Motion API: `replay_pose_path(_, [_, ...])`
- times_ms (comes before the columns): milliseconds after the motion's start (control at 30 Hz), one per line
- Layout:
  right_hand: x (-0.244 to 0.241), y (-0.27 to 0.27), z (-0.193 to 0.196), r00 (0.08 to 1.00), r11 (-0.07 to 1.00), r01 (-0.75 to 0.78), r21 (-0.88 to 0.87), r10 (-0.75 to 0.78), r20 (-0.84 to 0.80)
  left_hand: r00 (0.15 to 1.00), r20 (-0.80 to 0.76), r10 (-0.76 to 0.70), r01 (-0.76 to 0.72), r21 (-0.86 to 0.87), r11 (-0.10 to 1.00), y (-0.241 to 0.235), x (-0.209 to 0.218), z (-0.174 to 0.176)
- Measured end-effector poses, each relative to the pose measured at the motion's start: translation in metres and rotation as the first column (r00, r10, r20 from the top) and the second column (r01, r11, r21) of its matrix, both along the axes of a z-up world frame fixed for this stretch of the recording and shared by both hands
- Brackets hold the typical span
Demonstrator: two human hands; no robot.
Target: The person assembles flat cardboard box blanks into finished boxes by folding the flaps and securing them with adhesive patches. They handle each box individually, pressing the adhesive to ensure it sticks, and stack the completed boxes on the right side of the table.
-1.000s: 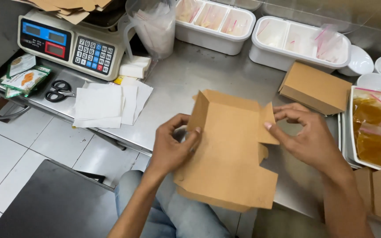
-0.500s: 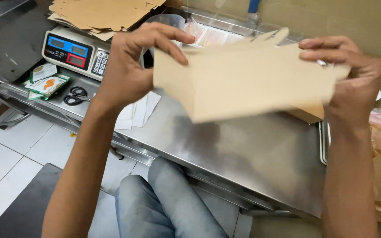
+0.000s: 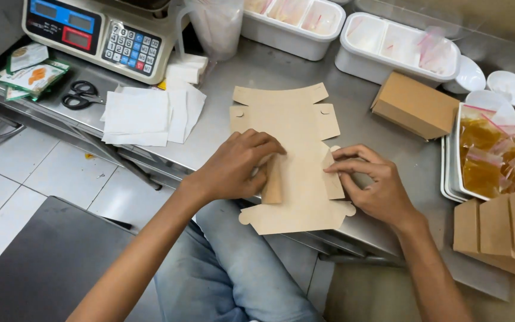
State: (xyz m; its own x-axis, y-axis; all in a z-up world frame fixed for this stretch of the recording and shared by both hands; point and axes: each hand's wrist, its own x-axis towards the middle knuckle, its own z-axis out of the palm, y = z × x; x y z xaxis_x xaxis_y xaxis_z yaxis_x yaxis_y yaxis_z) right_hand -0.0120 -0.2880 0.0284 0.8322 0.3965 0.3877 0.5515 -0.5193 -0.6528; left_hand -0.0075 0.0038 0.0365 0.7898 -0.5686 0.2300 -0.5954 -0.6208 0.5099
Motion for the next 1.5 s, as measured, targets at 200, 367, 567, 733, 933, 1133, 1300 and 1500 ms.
replay_pose_path(200, [-0.003, 0.006, -0.006, 0.999, 0.998, -0.033, 0.045, 0.034, -0.021, 1.0, -0.029, 0.009, -0.011, -0.073, 0.997, -0.006, 0.004, -0.014])
replay_pose_path(367, [-0.005, 0.009, -0.01, 0.999, 0.998, -0.049, -0.038, 0.048, -0.013, 0.999, -0.019, 0.044, -0.047, -0.159, 0.986, -0.005, 0.003, -0.02])
replay_pose_path(567, [-0.004, 0.012, -0.004, 0.996, 0.985, -0.081, -0.152, 0.073, -0.057, 0.998, -0.015, 0.067, -0.068, -0.22, 0.973, -0.005, -0.003, -0.026])
replay_pose_path(733, [-0.005, 0.015, 0.0, 0.995, 0.981, -0.078, -0.177, 0.067, -0.069, 0.998, 0.002, 0.066, -0.064, -0.207, 0.976, -0.01, -0.007, -0.021])
replay_pose_path(933, [-0.004, -0.001, -0.005, 1.0, 0.995, 0.011, -0.102, -0.011, 0.001, 0.997, -0.047, 0.068, -0.078, -0.283, 0.956, -0.007, -0.007, -0.027])
replay_pose_path(1133, [-0.014, -0.025, -0.028, 0.969, 0.968, 0.248, 0.046, -0.248, -0.011, 0.987, -0.159, -0.003, -0.072, -0.463, 0.883, 0.001, -0.007, -0.031])
replay_pose_path(1300, [-0.059, -0.023, -0.024, 0.915, 0.905, 0.403, 0.134, -0.404, -0.022, 0.967, -0.233, -0.101, -0.038, -0.524, 0.851, 0.008, -0.013, -0.032])
replay_pose_path(1500, [-0.082, -0.021, -0.037, 0.807, 0.807, 0.567, 0.166, -0.585, 0.086, 0.998, -0.053, 0.027, -0.043, -0.328, 0.944, -0.014, -0.035, -0.021])
